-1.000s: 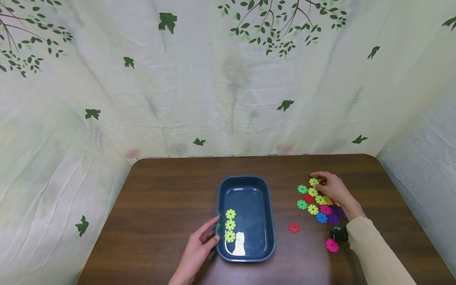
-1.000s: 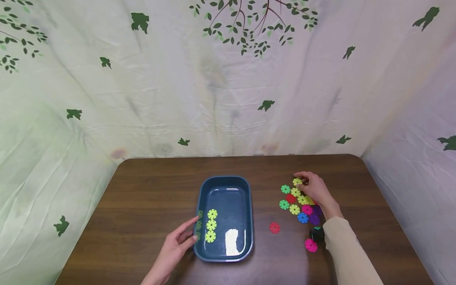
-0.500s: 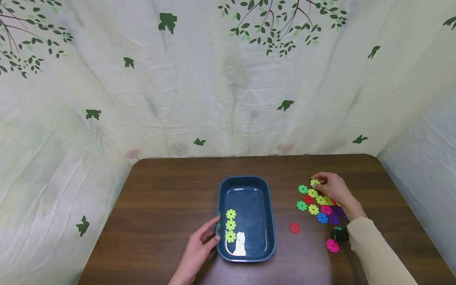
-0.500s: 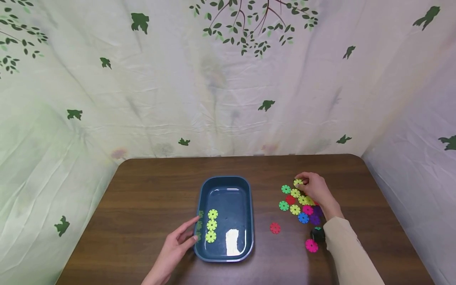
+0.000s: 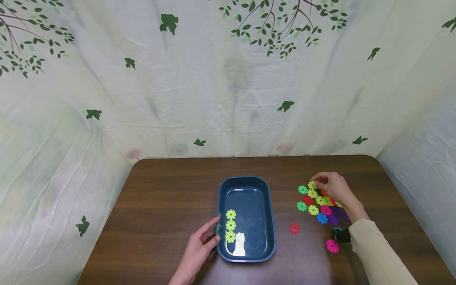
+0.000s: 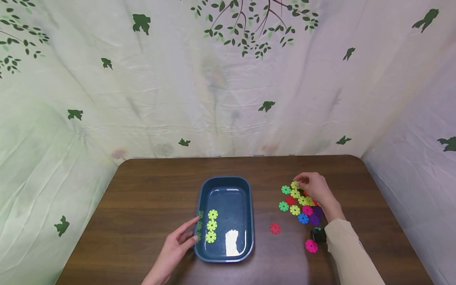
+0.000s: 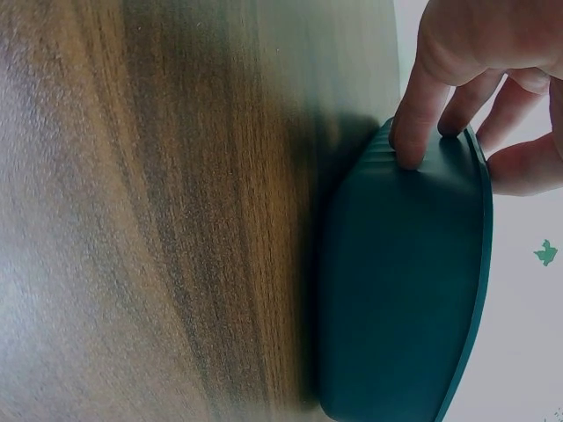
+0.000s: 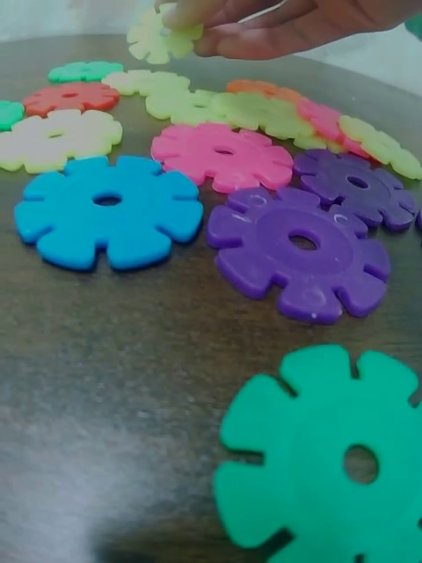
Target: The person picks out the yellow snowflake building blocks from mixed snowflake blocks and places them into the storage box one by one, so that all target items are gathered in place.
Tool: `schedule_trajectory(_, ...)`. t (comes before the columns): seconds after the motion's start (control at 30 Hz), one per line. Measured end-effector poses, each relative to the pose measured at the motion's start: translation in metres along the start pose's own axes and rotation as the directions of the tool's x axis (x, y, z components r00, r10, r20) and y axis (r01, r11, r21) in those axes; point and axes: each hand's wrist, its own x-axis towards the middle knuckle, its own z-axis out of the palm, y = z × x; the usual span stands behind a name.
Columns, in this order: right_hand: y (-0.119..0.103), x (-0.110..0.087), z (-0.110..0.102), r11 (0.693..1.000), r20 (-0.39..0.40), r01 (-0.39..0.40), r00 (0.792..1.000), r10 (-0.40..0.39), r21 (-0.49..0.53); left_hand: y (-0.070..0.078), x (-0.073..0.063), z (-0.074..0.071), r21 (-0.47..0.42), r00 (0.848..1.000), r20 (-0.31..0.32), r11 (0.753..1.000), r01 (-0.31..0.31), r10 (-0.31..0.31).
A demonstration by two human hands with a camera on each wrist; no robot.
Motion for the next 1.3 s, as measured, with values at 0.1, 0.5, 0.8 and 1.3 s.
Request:
schedule_trajectory(0.1, 0.0, -0.001, 0.0, 1.0, -0.002, 0.003, 1.0, -0.003, 0.011, 0.0, -0.001, 0.0, -0.002, 1.0, 0.0, 1.0, -0.004, 0.004)
schedule_trajectory(0.5, -0.016, -0.008, 0.002, 0.996, 0.031, 0.055, 0.998, -0.058, 0.068, -0.003, -0.002, -0.001, -0.038, 1.0, 0.006, 0.999, -0.027, 0.027)
schedule_trajectory(0.8, -0.036, -0.013, 0.005, 0.991, 0.017, 0.132, 0.991, -0.133, 0.033, -0.002, -0.003, -0.001, -0.029, 1.0, -0.003, 0.999, -0.025, 0.025)
schedule_trajectory(1.3, -0.073, -0.013, 0.016, 0.973, 0.05, 0.228, 0.972, -0.23, 0.042, -0.002, -0.003, -0.001, -0.056, 0.999, 0.002, 0.997, -0.043, 0.044)
